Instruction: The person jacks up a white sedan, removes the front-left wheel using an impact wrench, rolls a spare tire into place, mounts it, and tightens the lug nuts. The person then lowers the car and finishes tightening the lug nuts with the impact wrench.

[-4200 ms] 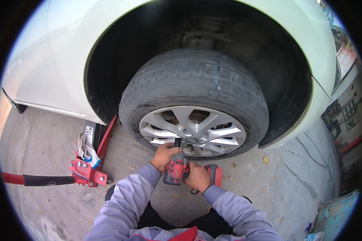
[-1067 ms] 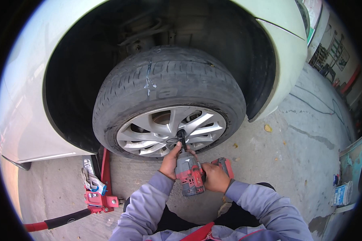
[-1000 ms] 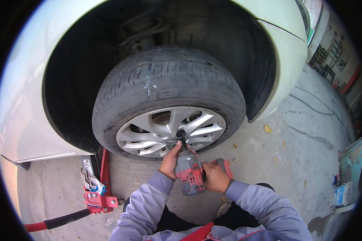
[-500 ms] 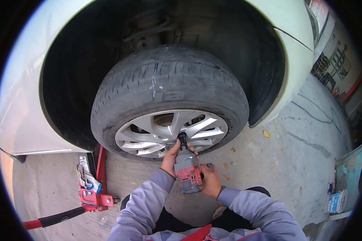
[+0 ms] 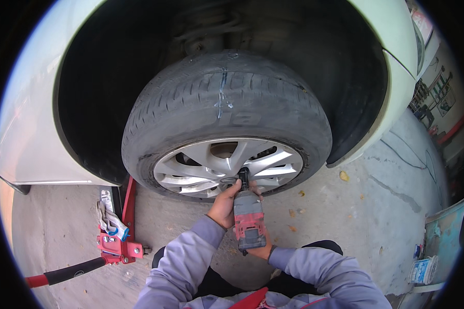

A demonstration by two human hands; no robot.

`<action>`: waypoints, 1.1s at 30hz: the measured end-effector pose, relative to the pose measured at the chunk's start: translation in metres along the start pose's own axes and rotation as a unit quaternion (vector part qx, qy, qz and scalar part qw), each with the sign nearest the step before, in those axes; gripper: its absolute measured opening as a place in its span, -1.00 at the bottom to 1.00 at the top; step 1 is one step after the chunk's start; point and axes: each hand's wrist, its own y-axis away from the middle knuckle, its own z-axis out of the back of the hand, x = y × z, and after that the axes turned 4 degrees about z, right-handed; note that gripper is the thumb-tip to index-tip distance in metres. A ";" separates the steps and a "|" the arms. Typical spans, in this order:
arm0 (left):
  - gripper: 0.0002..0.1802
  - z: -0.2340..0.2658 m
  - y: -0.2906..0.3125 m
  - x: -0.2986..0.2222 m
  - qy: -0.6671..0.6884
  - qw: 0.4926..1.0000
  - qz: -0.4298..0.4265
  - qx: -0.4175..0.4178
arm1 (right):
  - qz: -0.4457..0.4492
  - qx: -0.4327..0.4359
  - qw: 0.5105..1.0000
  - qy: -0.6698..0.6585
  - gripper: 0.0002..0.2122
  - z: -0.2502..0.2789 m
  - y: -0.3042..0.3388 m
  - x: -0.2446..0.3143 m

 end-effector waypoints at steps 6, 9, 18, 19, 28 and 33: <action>-0.44 -0.005 0.000 -0.006 -0.024 0.999 0.014 -0.017 | 0.005 0.065 0.986 0.152 -0.73 -0.008 -0.006 -0.002; -0.44 -0.012 0.007 -0.004 -0.080 0.994 0.001 -0.075 | 0.040 0.071 0.982 0.171 -0.72 -0.013 -0.006 -0.009; -0.36 -0.016 0.000 -0.004 -0.027 0.995 0.003 -0.093 | 0.039 0.014 0.996 0.078 -0.74 0.011 -0.008 -0.001; -0.36 -0.016 -0.001 -0.003 -0.018 0.996 0.007 -0.085 | 0.018 -0.013 0.999 0.026 -0.76 0.014 -0.007 0.002; -0.35 -0.016 -0.001 -0.003 -0.034 0.996 -0.006 -0.081 | 0.061 0.045 0.990 0.119 -0.70 0.026 -0.014 0.018; -0.42 -0.013 -0.006 -0.004 -0.027 0.997 -0.017 -0.074 | 0.024 0.010 0.997 0.072 -0.61 0.033 -0.019 0.021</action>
